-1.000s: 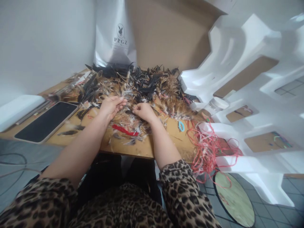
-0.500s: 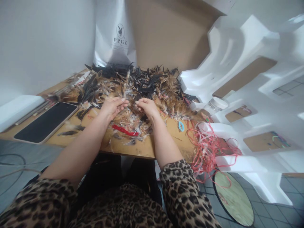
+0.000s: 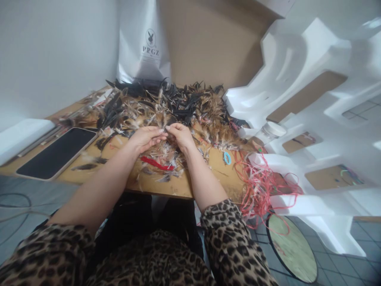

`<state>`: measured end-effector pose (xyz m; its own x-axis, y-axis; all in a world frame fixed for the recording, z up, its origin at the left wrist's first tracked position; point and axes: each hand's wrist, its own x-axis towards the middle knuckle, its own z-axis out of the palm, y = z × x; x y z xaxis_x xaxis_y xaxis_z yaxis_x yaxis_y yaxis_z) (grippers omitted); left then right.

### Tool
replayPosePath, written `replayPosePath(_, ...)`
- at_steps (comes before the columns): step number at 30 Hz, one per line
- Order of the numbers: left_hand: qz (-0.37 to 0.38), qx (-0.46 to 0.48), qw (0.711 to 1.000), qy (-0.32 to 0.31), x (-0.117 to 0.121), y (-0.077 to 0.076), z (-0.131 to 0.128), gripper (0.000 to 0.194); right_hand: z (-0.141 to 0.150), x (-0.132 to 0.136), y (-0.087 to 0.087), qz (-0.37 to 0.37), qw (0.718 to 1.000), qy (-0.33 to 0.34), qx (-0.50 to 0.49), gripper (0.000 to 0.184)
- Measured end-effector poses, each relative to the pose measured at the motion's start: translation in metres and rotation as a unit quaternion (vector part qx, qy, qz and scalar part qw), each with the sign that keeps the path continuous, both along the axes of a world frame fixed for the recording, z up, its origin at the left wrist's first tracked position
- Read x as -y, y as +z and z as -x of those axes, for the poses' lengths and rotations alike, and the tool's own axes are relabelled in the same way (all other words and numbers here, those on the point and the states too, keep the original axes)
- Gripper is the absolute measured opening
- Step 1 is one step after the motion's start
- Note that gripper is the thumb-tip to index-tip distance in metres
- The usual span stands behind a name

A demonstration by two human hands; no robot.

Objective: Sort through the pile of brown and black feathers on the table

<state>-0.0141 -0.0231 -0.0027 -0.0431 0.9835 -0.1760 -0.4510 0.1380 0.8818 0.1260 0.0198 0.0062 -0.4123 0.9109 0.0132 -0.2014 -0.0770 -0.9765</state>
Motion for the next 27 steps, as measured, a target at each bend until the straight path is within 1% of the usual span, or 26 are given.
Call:
replayPosePath(7, -0.019, -0.018, 1.000, -0.004, -0.002, -0.005, 0.000, 0.005, 0.004, 0.002, -0.001, -0.007, 1.000, -0.006, 0.008, 0.034)
replayPosePath(11, -0.029, -0.046, 0.998, 0.014, -0.002, -0.004, -0.001, 0.006, 0.005, 0.001, -0.002, -0.016, 1.000, -0.010, 0.020, 0.030)
replayPosePath(13, -0.030, -0.056, 0.997, 0.032, -0.003, -0.004, 0.000, 0.008, 0.001, -0.004, -0.003, -0.047, 0.997, -0.037, 0.042, 0.026)
replayPosePath(15, -0.031, -0.050, 0.997, 0.051, -0.004, -0.003, 0.001, 0.008, -0.006, -0.012, -0.004, -0.111, 0.987, -0.082, 0.081, 0.022)
replayPosePath(17, -0.034, -0.031, 0.996, 0.071, -0.006, -0.003, 0.003, 0.008, -0.015, -0.020, -0.006, -0.197, 0.961, -0.112, 0.155, 0.018)
replayPosePath(18, -0.034, -0.019, 0.996, 0.079, -0.006, -0.003, 0.004, 0.007, -0.020, -0.023, -0.007, -0.231, 0.941, -0.116, 0.217, 0.015)
replayPosePath(19, -0.035, -0.007, 0.996, 0.087, -0.007, -0.004, 0.005, 0.006, -0.023, -0.025, -0.007, -0.265, 0.915, -0.113, 0.282, 0.014)
replayPosePath(21, -0.037, 0.013, 0.994, 0.099, -0.008, -0.004, 0.007, 0.005, -0.027, -0.025, -0.006, -0.320, 0.853, -0.097, 0.400, 0.014)
replayPosePath(23, -0.034, 0.024, 0.994, 0.104, -0.009, -0.004, 0.008, 0.004, -0.027, -0.020, -0.004, -0.357, 0.794, -0.071, 0.487, 0.016)
replayPosePath(24, -0.032, 0.026, 0.994, 0.105, -0.008, -0.003, 0.008, 0.004, -0.026, -0.016, -0.003, -0.368, 0.771, -0.058, 0.517, 0.018)
replayPosePath(25, -0.028, 0.027, 0.994, 0.105, -0.008, -0.003, 0.008, 0.004, -0.024, -0.013, -0.002, -0.377, 0.751, -0.049, 0.541, 0.019)
replayPosePath(27, -0.023, 0.027, 0.994, 0.106, -0.008, -0.002, 0.008, 0.004, -0.020, -0.007, -0.001, -0.388, 0.719, -0.039, 0.575, 0.022)
